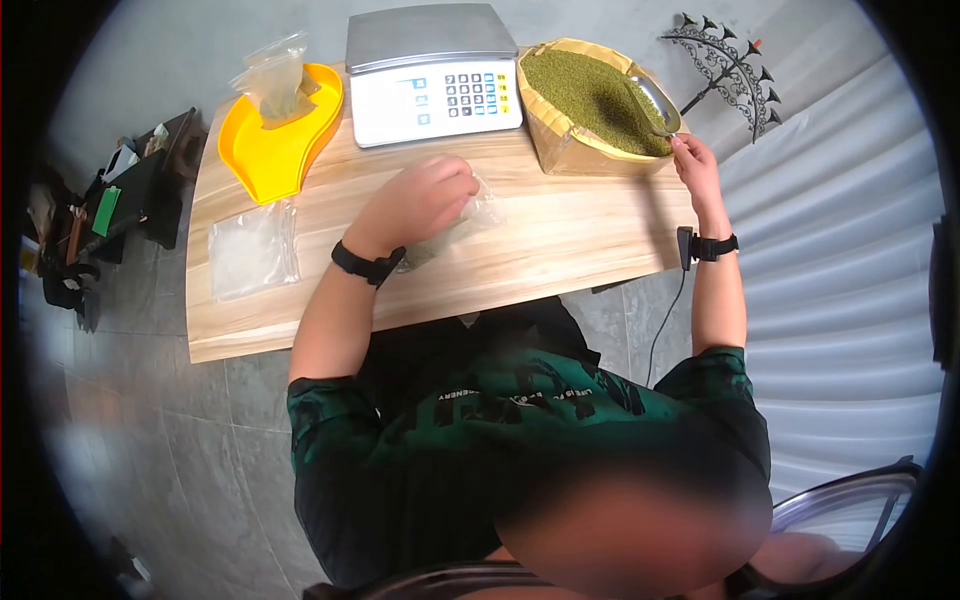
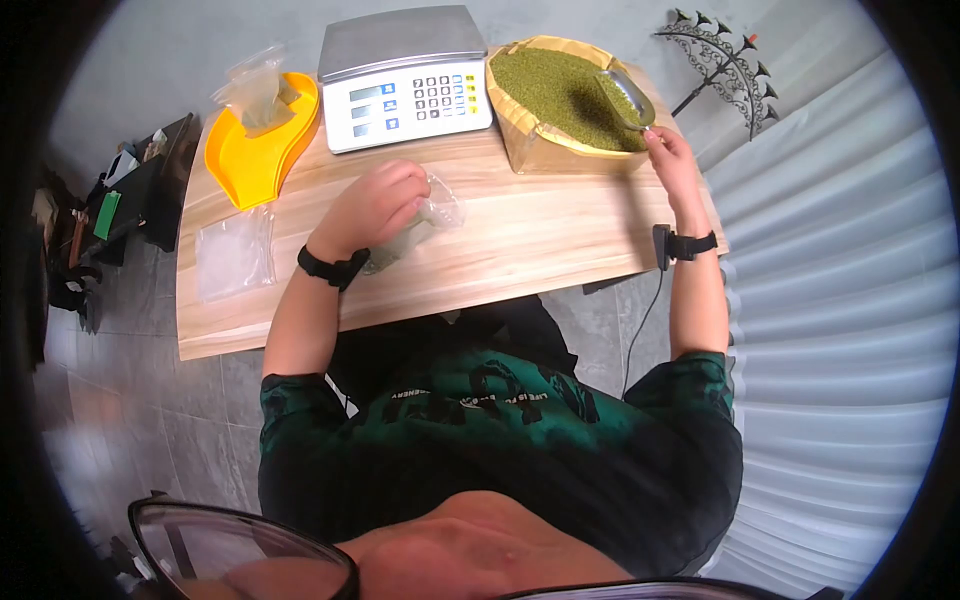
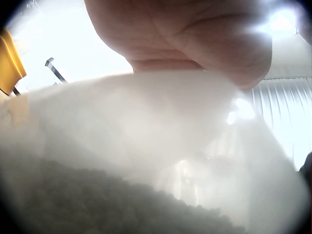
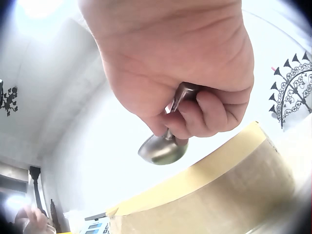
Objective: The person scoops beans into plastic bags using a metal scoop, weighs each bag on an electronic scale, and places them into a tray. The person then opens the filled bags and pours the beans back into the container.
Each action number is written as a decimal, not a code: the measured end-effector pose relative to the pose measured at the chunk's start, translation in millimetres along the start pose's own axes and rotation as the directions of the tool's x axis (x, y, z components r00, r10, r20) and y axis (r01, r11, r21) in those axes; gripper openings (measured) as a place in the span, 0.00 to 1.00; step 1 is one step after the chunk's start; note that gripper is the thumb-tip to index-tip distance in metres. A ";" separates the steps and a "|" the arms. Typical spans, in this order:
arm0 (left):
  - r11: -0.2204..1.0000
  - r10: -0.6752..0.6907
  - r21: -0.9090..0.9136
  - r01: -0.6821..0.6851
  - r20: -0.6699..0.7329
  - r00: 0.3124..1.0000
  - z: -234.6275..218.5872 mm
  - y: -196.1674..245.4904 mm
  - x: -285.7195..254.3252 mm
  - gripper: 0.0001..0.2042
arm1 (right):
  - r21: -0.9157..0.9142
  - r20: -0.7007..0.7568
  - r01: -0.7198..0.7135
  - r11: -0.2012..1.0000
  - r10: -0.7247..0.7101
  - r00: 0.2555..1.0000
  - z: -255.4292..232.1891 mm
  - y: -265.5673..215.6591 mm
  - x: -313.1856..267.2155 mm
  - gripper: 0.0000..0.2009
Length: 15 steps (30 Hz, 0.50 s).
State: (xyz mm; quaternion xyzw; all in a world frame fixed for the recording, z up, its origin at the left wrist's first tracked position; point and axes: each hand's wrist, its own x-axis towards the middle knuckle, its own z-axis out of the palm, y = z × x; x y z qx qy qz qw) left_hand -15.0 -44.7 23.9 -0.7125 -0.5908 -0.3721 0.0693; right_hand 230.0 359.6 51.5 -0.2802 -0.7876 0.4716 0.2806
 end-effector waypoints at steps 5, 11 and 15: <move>0.999 -0.034 0.001 0.034 -0.025 0.999 4.2 -1.9 -2.3 0.06 | -0.033 -0.015 -0.036 0.999 0.035 0.999 -2.2 12.4 -5.6 0.11; 0.999 -0.014 0.038 0.015 -0.010 1.000 2.7 -2.5 -2.4 0.05 | 0.159 0.126 -0.062 0.985 0.042 0.991 14.3 4.7 -32.9 0.09; 0.998 0.033 0.050 -0.031 -0.043 0.999 2.7 -0.9 -0.9 0.05 | 0.242 0.313 -0.110 0.964 0.030 0.949 41.5 -5.6 -61.1 0.09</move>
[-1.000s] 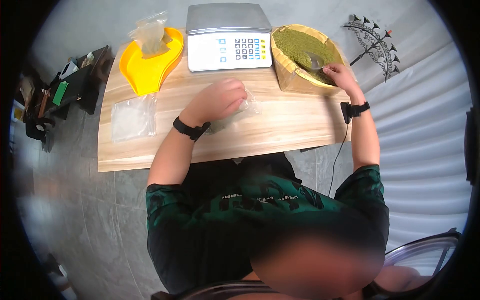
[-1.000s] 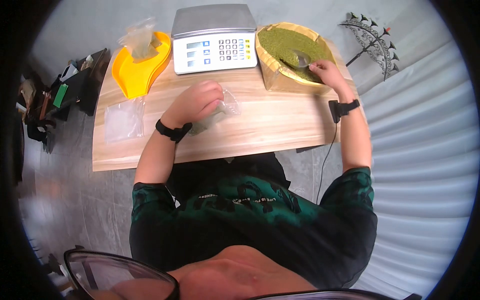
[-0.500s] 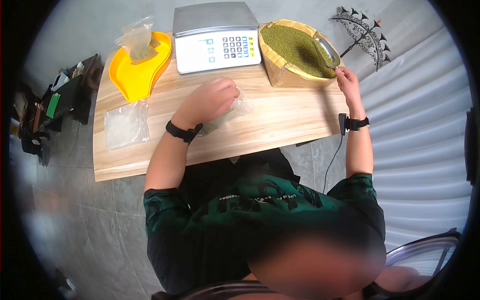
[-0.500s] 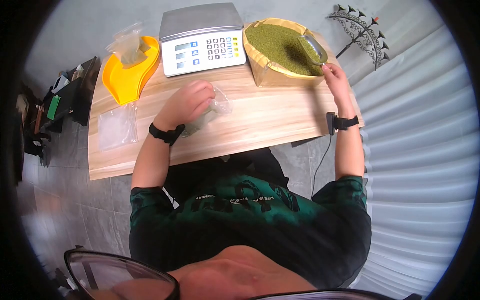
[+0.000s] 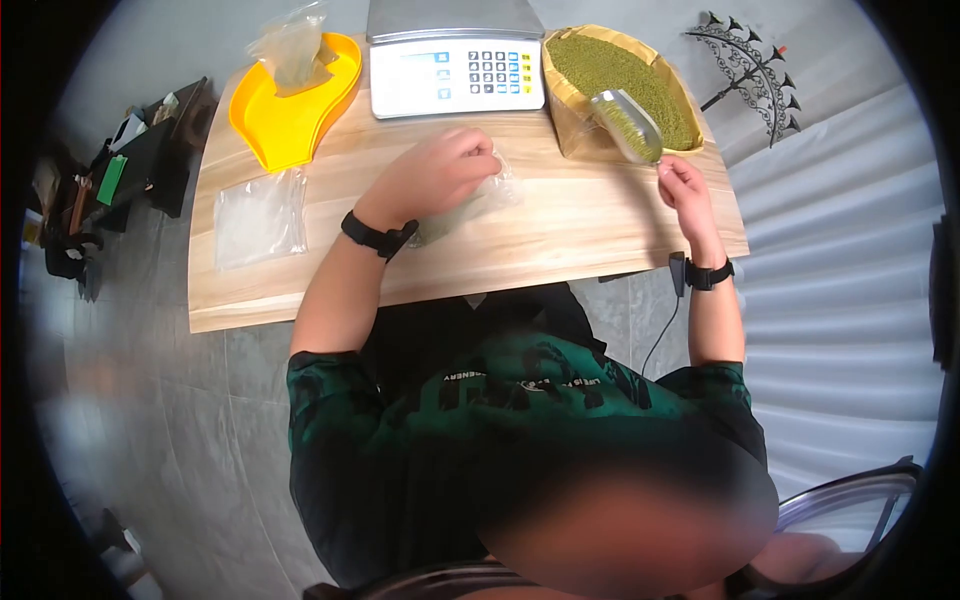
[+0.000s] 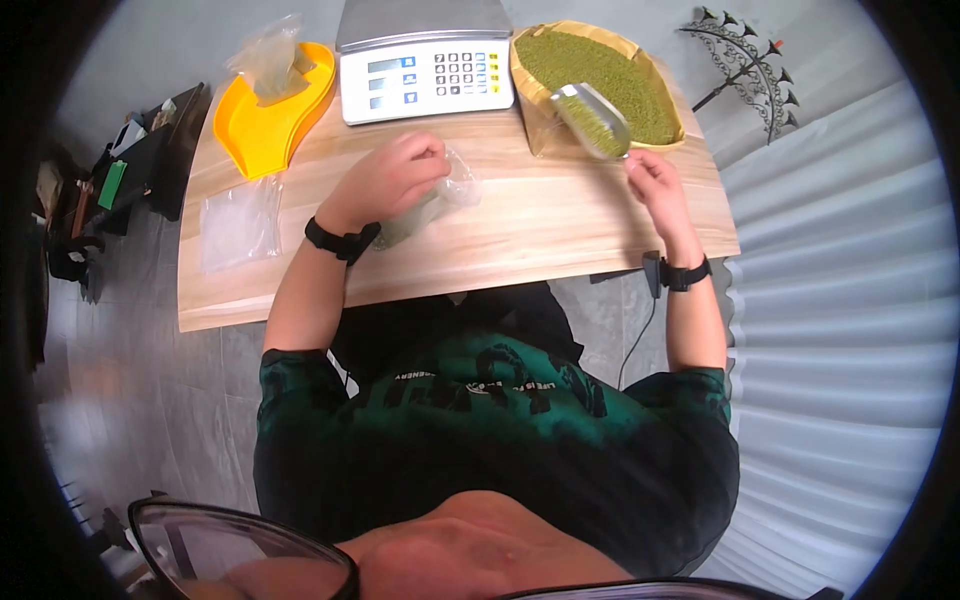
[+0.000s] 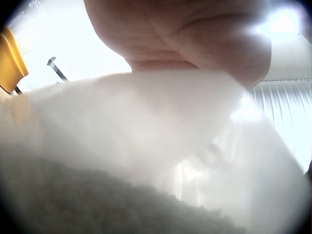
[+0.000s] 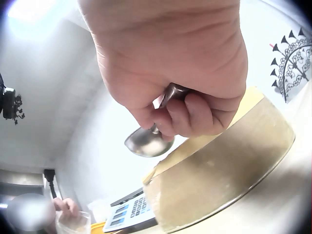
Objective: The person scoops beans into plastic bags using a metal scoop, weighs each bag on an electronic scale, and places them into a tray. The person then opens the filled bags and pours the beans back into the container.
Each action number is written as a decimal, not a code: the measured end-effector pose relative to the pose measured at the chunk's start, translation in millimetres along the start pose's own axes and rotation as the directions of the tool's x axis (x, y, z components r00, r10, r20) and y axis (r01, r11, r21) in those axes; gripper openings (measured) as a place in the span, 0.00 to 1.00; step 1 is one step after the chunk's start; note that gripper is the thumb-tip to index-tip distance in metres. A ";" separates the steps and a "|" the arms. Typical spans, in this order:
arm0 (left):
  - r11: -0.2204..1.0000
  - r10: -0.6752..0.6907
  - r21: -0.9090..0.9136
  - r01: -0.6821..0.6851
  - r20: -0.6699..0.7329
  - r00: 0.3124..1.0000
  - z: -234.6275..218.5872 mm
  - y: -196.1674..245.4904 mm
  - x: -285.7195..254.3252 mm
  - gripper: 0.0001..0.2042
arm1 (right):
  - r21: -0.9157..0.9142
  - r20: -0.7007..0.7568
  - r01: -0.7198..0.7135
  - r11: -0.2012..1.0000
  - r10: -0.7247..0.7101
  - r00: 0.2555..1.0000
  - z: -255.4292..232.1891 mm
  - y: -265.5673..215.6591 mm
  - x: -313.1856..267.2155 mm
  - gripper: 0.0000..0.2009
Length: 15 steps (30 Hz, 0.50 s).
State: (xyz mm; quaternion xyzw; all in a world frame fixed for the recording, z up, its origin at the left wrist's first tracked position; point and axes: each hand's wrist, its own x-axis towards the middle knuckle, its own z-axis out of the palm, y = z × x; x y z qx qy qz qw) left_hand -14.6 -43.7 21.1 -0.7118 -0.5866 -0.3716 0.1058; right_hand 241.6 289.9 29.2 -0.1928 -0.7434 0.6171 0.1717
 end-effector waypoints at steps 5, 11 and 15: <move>1.000 -0.016 0.013 0.015 0.050 0.999 -0.9 -1.6 -1.5 0.05 | -0.118 0.241 0.020 0.993 0.009 0.971 51.1 -2.8 -10.7 0.10; 0.999 -0.027 -0.037 0.028 0.021 0.999 0.5 -1.9 -1.4 0.07 | -0.409 0.388 0.166 0.898 0.006 0.922 87.8 -40.6 -3.3 0.13; 0.999 -0.006 -0.044 0.007 0.023 1.000 -2.1 -0.7 -1.0 0.07 | -0.640 0.439 0.283 0.715 0.038 0.898 98.0 -77.3 9.6 0.14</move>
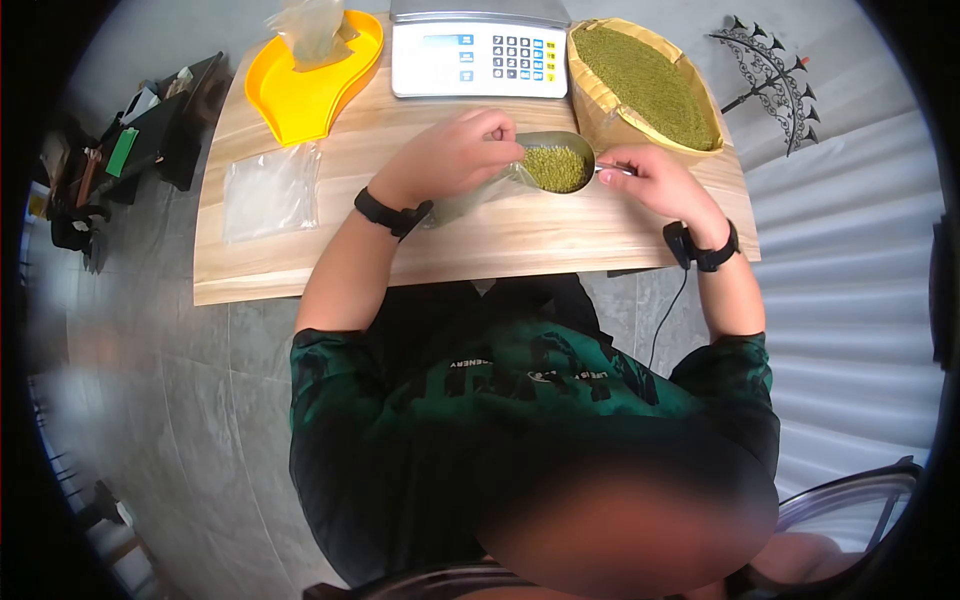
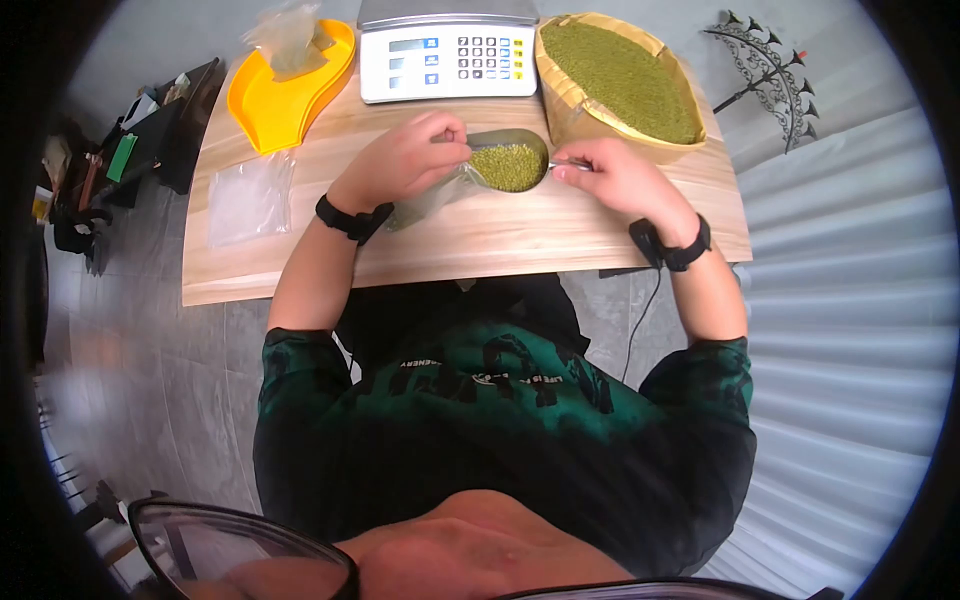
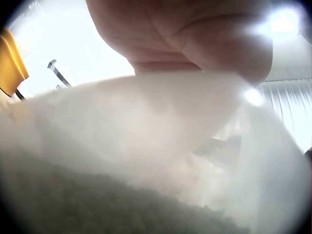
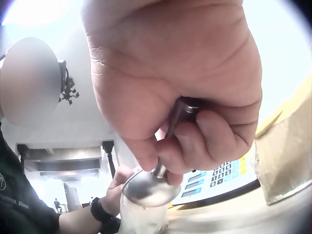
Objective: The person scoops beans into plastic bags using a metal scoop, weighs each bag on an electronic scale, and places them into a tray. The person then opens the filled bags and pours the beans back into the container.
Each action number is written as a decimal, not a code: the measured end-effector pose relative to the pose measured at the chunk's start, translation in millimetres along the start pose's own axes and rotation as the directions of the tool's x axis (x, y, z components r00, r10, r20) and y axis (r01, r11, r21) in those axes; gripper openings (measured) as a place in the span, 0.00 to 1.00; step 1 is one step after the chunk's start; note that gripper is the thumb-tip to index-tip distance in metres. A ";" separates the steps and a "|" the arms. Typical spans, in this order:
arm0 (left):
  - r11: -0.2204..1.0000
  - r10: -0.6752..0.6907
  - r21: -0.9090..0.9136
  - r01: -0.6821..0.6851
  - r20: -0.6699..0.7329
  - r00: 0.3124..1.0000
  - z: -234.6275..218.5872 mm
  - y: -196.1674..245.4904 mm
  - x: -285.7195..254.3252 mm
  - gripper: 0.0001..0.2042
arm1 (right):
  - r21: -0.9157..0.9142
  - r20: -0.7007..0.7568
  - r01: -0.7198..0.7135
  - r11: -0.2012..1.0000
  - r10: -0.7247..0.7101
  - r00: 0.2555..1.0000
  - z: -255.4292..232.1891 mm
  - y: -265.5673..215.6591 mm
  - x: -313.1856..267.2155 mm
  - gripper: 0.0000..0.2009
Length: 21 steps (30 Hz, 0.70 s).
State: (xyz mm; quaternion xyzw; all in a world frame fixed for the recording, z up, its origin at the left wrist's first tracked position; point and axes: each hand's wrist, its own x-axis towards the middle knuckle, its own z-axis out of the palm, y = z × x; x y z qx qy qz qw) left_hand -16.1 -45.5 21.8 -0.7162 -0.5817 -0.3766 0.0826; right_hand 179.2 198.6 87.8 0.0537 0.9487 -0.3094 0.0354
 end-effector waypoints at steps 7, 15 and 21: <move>0.999 0.021 0.033 -0.021 0.003 1.000 1.2 -0.2 0.7 0.08 | -0.216 0.174 0.187 0.958 -0.151 0.973 -24.7 -23.5 25.2 0.12; 1.000 -0.007 0.004 0.007 -0.009 1.000 0.1 1.1 0.5 0.07 | -0.223 0.173 0.071 0.972 -0.033 0.984 -22.4 -39.5 14.6 0.11; 0.998 -0.019 0.056 0.018 0.012 1.000 1.1 -0.5 0.2 0.06 | 0.215 0.004 -0.022 0.976 0.022 1.000 -15.5 29.4 -10.5 0.12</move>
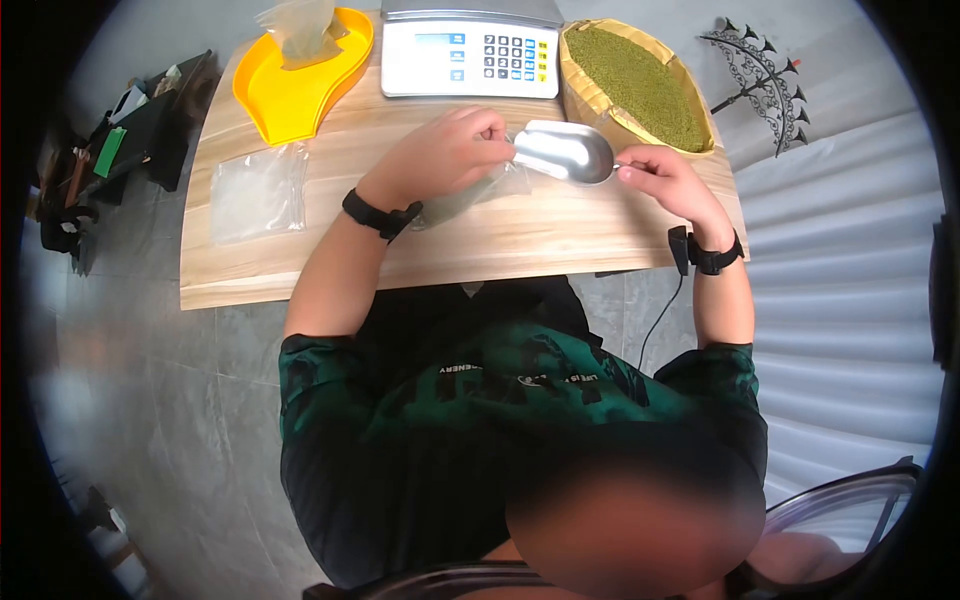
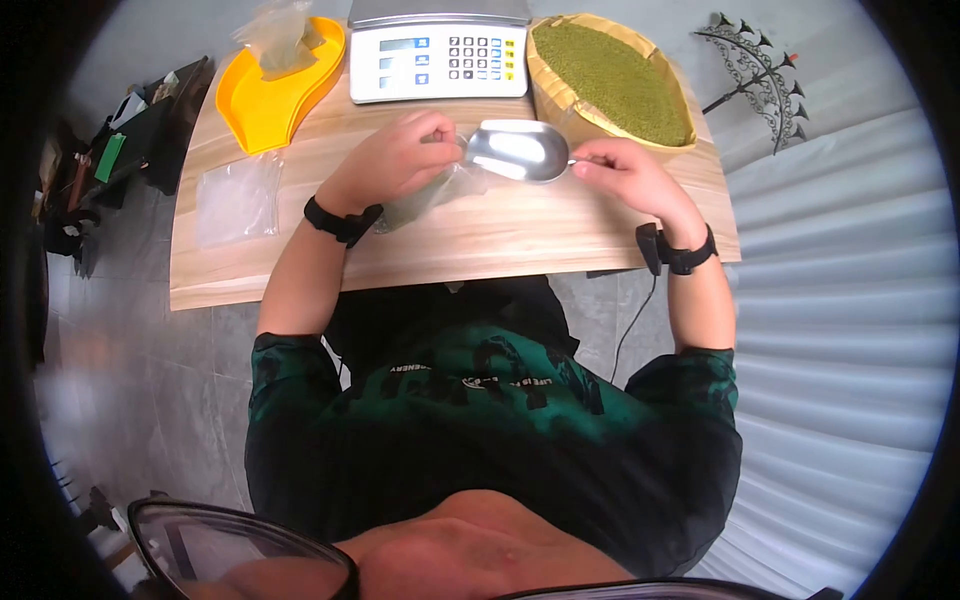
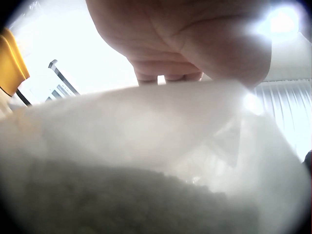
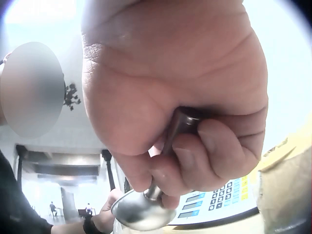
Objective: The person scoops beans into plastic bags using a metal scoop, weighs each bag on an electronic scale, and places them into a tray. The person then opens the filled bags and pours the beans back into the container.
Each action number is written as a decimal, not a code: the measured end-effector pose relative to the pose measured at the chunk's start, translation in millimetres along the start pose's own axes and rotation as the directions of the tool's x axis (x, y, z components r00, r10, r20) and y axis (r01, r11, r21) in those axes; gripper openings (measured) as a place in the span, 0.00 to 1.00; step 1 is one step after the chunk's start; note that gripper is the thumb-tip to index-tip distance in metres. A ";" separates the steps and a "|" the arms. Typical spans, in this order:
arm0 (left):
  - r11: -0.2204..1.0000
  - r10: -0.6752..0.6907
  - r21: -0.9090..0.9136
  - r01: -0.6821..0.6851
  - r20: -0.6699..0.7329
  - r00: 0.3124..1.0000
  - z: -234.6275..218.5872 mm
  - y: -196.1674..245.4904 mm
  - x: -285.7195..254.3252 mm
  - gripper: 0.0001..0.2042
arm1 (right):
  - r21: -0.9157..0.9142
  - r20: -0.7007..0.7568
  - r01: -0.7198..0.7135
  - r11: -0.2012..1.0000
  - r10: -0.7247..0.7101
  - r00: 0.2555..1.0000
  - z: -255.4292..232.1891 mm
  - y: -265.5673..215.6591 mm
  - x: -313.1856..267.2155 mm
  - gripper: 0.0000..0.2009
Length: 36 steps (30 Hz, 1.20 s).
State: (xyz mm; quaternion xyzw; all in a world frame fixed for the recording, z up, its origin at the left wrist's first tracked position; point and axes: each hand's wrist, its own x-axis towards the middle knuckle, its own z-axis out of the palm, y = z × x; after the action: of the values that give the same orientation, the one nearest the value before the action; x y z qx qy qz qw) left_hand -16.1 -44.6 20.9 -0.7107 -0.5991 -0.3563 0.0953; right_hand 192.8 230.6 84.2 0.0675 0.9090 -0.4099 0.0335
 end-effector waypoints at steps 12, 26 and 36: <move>1.000 0.002 0.025 -0.003 0.013 1.000 -1.2 -1.9 -1.0 0.05 | -0.168 -0.298 -0.366 0.915 0.307 0.904 -127.2 75.1 -21.4 0.11; 1.000 -0.002 0.014 0.002 0.016 1.000 -2.5 0.2 -0.3 0.06 | -0.342 -0.377 -0.248 0.907 0.109 0.920 -67.7 85.4 66.4 0.16; 1.000 0.001 0.020 0.000 -0.031 1.000 -0.4 4.6 2.9 0.06 | -0.088 -0.605 -0.235 0.968 0.135 0.785 -60.5 83.5 3.9 0.14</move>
State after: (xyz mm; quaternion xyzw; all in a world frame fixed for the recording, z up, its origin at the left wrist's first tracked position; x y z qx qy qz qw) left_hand -12.0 -43.7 24.4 -0.7042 -0.6009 -0.3612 0.1118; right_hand 201.1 331.0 61.9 0.2786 0.8920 -0.2893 -0.2076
